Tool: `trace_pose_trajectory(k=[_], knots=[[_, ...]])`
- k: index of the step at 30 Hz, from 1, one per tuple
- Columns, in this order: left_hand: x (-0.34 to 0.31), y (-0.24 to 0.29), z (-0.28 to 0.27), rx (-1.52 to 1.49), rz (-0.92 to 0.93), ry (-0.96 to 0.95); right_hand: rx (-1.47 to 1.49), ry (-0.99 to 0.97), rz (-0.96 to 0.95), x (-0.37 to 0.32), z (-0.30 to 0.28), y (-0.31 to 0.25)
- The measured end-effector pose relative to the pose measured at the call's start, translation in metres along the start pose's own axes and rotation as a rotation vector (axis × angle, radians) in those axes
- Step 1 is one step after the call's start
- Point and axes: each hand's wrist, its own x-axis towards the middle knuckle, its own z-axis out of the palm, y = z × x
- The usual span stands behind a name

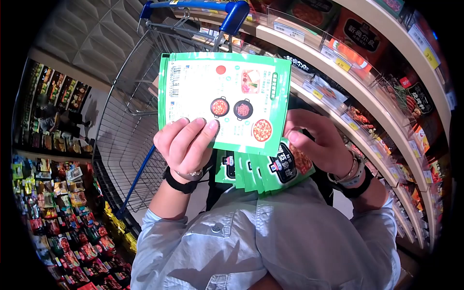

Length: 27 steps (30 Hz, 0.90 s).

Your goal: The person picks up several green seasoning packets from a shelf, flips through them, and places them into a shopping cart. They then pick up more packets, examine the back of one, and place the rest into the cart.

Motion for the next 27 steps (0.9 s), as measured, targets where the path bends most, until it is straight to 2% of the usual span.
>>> trace_pose_trajectory(k=[3, 5, 9, 12, 14, 18, 20, 27], knots=[[-0.001, 0.002, 0.0, -0.023, -0.006, -0.011, 0.082, 0.025, 0.038, 0.006, 0.011, -0.011], [-0.003, 0.004, 0.0, -0.02, -0.017, -0.022, 0.177, 0.061, 0.164, 0.008, 0.013, -0.014], [-0.004, 0.005, -0.002, -0.021, -0.059, -0.03, 0.312, 0.079, 0.17, 0.008, 0.018, -0.007], [-0.008, 0.003, 0.001, -0.061, -0.113, 0.036, 0.316, 0.115, 0.065, 0.007, 0.023, -0.001], [-0.007, 0.006, 0.001, -0.069, -0.14, 0.042, 0.178, 0.107, -0.043, 0.005, 0.023, 0.0], [-0.007, 0.007, -0.003, -0.07, -0.175, 0.031, 0.063, 0.1, -0.134, 0.004, 0.024, -0.001], [-0.007, 0.007, -0.003, -0.078, -0.183, 0.038, -0.058, 0.138, -0.296, 0.007, 0.026, -0.001], [-0.007, 0.006, -0.007, -0.067, -0.167, 0.053, -0.105, 0.148, -0.36, 0.009, 0.027, -0.001]])
